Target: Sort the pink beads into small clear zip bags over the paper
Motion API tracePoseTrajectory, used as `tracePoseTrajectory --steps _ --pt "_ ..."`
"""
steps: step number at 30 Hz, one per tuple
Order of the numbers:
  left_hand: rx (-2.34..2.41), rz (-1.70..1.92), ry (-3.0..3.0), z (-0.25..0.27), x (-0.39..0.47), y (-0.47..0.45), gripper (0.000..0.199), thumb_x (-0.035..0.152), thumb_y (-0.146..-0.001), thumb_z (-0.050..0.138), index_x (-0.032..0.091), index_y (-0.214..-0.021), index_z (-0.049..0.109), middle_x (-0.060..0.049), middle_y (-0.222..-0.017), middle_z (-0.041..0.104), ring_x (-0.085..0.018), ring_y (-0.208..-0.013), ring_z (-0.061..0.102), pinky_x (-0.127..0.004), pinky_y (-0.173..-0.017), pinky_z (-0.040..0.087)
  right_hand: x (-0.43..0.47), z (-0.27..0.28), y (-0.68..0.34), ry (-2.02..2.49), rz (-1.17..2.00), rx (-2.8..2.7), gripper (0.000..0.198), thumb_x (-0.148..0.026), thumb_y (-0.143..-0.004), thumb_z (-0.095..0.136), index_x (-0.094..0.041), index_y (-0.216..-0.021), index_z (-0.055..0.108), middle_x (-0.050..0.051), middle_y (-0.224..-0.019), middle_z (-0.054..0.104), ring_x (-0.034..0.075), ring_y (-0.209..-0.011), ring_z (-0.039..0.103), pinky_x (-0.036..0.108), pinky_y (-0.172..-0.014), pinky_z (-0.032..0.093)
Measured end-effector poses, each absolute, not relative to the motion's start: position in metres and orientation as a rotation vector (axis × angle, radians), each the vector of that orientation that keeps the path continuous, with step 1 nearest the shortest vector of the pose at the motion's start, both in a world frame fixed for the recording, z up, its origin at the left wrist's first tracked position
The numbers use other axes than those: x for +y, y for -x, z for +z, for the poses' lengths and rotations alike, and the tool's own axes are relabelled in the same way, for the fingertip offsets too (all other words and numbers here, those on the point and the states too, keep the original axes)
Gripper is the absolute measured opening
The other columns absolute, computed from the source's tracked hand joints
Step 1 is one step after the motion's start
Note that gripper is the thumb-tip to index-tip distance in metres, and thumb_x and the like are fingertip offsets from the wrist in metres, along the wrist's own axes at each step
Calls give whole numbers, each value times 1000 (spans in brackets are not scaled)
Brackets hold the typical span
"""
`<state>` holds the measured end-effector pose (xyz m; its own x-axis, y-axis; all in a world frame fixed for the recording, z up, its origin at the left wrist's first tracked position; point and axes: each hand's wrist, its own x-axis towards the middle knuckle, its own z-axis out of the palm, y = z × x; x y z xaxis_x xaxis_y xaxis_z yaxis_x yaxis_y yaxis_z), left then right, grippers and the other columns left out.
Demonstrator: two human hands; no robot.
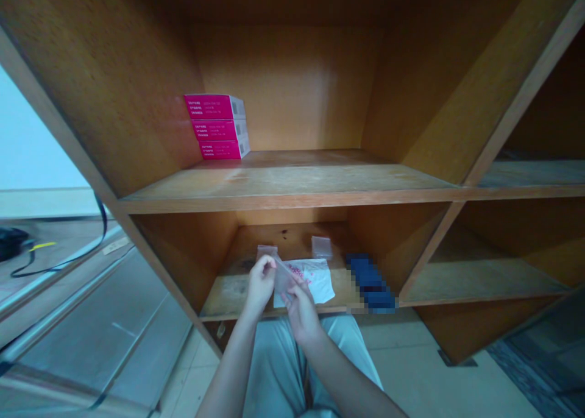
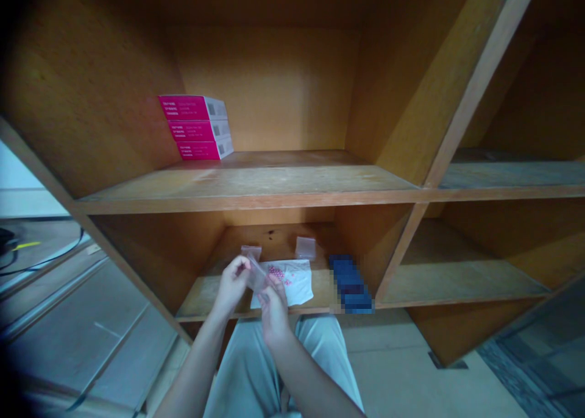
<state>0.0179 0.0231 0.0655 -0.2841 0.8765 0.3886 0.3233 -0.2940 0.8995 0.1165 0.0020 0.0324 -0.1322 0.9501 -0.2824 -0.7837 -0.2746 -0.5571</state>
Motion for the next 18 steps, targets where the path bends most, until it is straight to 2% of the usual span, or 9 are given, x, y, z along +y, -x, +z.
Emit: tracePoseTrajectory --steps 5,10,18 --pt "1550 1516 -1679 66 22 -15 16 12 -67 38 18 -58 49 0 -63 50 -14 -64 48 -24 -60 36 6 51 -127 652 1587 -684 32 -16 -59 49 -23 -85 67 0 -96 65 19 -96 55 30 -81 43" --pt "1488 1496 -1724 72 20 -18 19 16 -71 38 18 -58 51 -1 -65 53 -15 -67 51 -25 -63 37 8 47 -129 634 1512 -902 37 -18 -64 45 -21 -93 67 2 -103 65 21 -102 52 34 -91 36" --pt "1581 1384 -1848 78 18 -17 21 23 -76 44 17 -56 49 0 -65 52 -14 -67 51 -25 -65 39 11 36 -130 662 1510 -942 33 -21 -68 46 -21 -92 68 4 -105 64 21 -105 51 36 -92 36"
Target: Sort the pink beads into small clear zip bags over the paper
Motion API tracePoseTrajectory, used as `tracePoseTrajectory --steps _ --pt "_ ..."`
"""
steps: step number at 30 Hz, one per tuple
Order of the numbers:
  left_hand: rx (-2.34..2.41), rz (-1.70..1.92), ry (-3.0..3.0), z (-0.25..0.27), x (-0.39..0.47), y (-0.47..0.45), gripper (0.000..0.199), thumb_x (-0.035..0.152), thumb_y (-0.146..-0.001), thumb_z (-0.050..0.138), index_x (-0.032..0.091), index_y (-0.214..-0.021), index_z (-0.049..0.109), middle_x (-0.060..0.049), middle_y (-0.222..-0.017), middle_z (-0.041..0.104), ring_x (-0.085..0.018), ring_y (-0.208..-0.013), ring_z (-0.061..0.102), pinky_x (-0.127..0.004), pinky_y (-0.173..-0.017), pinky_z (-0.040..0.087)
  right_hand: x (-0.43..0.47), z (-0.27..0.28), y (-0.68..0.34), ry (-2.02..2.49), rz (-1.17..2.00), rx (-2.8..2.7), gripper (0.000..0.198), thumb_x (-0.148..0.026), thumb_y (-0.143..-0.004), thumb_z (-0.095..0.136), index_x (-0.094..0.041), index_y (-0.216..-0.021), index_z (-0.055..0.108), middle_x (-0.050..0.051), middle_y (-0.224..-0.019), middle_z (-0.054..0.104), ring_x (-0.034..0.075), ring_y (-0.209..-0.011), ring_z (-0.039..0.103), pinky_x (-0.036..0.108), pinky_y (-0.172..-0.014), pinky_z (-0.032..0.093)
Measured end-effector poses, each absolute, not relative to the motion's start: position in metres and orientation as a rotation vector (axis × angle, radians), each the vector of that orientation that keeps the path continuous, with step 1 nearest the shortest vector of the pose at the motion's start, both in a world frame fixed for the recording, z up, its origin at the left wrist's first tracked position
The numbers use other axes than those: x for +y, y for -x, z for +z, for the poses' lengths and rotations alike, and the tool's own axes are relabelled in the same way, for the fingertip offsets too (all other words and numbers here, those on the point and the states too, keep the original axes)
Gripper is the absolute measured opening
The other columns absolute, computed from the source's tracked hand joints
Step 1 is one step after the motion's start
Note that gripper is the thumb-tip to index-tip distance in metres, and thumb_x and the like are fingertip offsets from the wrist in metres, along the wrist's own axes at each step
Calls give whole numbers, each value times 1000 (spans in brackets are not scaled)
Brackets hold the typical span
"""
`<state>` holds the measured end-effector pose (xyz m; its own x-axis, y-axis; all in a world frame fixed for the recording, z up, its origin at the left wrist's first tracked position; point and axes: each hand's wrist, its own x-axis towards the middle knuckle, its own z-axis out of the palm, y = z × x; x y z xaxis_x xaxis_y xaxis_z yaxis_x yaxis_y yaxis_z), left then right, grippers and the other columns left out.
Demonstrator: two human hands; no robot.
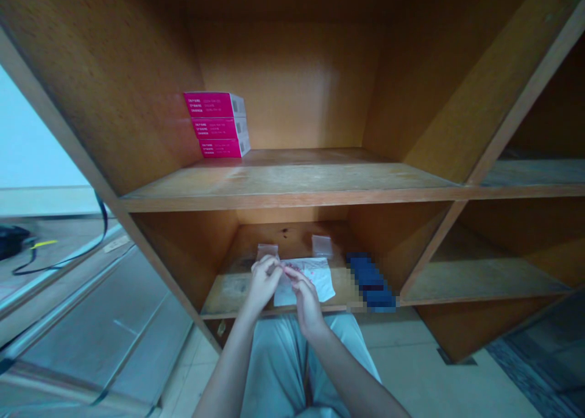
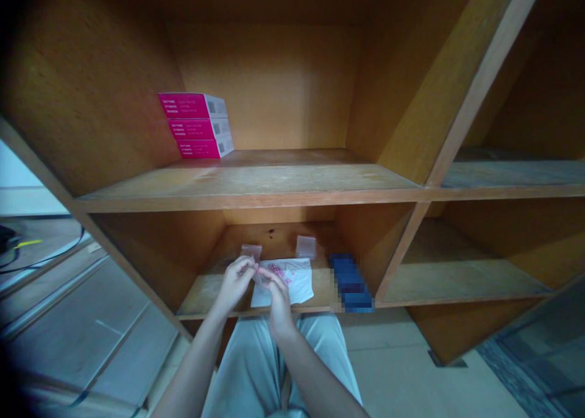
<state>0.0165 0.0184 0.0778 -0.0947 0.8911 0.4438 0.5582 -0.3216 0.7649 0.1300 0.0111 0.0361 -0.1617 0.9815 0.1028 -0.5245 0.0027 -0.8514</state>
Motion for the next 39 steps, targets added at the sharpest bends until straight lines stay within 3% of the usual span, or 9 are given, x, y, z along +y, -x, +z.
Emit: tracePoseTrajectory --steps 7,12,20,32,39 --pt "1617 1199 -2007 81 14 -11 27 32 -85 35 19 -66 48 0 -74 52 -16 -76 50 -29 -74 34 13 50 -135 661 1518 -1006 25 -25 -72 52 -22 -92 68 3 -105 64 21 -104 52 34 -92 37" --pt "1669 1123 -2092 82 9 -11 25 28 -87 29 20 -72 48 -1 -82 53 -16 -84 49 -30 -79 32 16 60 -137 658 1455 -1108 19 -27 -71 59 -22 -86 69 3 -96 66 19 -94 57 31 -87 41" --pt "1740 996 -2247 103 -3 -13 14 23 -82 37 21 -78 50 -1 -86 55 -18 -90 49 -34 -83 28 35 64 -138 659 1307 -1343 9 -26 -69 63 -20 -72 69 4 -81 66 17 -79 58 29 -76 43" --pt "1977 1104 -2353 114 -9 -15 7 18 -71 49 19 -65 51 -6 -105 56 -23 -99 47 -40 -88 23 43 76 -136 672 997 -1591 12 -13 -65 57 -21 -56 58 1 -75 59 15 -73 53 26 -68 40" --pt "2006 1072 -2336 114 -8 -13 12 19 -72 46 21 -66 56 -6 -103 58 -23 -99 48 -42 -91 22 36 78 -133 667 975 -1595 6 -15 -68 55 -21 -70 56 0 -75 56 15 -72 51 26 -69 39"
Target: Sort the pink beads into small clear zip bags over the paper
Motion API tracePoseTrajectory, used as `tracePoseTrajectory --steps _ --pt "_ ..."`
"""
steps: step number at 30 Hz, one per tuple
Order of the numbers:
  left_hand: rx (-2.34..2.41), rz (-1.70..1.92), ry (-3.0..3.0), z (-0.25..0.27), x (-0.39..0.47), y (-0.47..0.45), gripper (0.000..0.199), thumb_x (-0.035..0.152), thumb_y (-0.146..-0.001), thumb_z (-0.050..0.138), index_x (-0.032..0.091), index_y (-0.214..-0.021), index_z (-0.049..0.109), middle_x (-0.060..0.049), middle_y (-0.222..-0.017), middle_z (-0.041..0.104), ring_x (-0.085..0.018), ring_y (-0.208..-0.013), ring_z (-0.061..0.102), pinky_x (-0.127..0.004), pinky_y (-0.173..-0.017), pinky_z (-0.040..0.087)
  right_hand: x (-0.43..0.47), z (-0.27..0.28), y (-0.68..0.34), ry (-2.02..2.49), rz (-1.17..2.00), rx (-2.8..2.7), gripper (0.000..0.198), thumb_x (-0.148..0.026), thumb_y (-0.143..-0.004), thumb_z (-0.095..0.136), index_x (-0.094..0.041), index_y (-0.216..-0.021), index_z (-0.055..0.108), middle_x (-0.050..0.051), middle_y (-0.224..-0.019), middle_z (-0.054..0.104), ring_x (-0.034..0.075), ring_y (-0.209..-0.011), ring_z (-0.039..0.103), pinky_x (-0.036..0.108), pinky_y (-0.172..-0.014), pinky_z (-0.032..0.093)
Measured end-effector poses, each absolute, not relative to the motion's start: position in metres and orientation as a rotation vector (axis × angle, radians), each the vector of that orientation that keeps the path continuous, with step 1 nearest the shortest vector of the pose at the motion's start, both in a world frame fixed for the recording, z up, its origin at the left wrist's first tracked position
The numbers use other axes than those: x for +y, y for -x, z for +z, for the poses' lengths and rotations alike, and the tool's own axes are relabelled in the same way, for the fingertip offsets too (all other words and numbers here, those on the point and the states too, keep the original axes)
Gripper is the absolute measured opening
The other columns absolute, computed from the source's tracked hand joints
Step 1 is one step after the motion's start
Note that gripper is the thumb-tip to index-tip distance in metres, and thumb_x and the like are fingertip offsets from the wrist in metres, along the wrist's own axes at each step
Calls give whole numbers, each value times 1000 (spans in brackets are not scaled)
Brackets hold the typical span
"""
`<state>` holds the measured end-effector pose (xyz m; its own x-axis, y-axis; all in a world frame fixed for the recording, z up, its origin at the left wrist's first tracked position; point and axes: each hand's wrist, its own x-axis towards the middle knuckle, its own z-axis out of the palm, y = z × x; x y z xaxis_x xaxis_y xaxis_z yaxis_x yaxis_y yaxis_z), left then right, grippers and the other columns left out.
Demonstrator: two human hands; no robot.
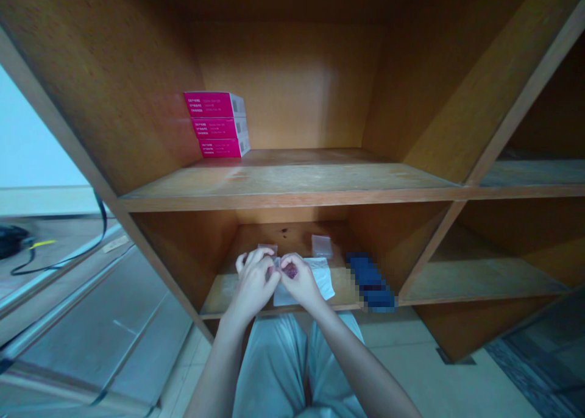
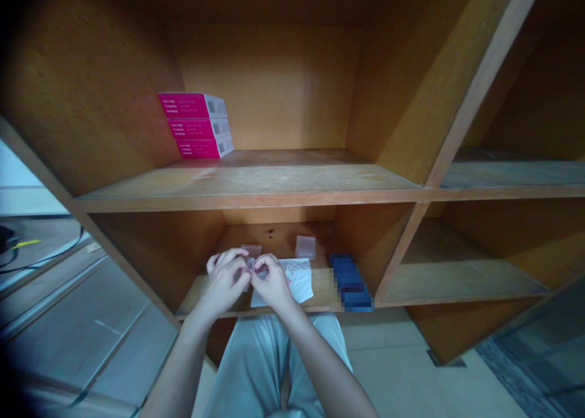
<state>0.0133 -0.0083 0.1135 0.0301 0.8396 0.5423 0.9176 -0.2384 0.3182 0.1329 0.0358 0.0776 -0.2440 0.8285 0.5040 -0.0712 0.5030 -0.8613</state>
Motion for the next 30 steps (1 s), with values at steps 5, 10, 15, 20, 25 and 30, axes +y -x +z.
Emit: tracePoseTrajectory --steps 5,10,15,20,25,30 --pt "-1869 -988 2180 106 -8 -12 14 19 -73 45 20 -67 57 -7 -102 57 -23 -100 47 -45 -93 20 32 78 -136 624 918 -1656 14 -12 -69 54 -22 -76 61 2 -87 56 17 -86 51 28 -79 38" --pt "-1879 -997 2211 105 -6 -12 16 17 -75 43 20 -68 58 -6 -100 57 -22 -99 47 -46 -93 19 39 75 -137 627 954 -1724 25 -9 -68 54 -28 -73 69 1 -102 60 19 -96 51 33 -88 34" --pt "-1830 -1033 2411 106 -8 -9 11 18 -74 44 20 -71 55 -4 -99 57 -20 -98 48 -42 -93 24 47 71 -138 596 1007 -1830 27 -6 -67 53 -28 -64 69 -2 -74 67 17 -75 58 31 -79 40" --pt "-1875 -1075 2561 101 -10 6 49 29 -65 62 25 -112 47 -7 -111 56 -24 -106 47 -41 -94 27 52 67 -141 568 1096 -1842 17 -19 -72 55 -25 -74 71 -1 -75 70 18 -70 61 29 -69 44" --pt "-1888 -974 2691 92 -3 16 66 34 -59 70 27 -120 47 -9 -121 51 -27 -115 42 -42 -97 26 54 69 -145 541 1178 -1909 18 -26 -71 58 -20 -83 70 1 -80 70 17 -71 61 27 -67 45" --pt "-1914 -973 2789 91 4 22 66 38 -54 73 27 -116 52 -9 -120 53 -27 -113 45 -40 -95 31 57 68 -149 567 1168 -1969 19 -24 -63 67 -19 -81 70 1 -79 69 16 -70 59 26 -66 43"
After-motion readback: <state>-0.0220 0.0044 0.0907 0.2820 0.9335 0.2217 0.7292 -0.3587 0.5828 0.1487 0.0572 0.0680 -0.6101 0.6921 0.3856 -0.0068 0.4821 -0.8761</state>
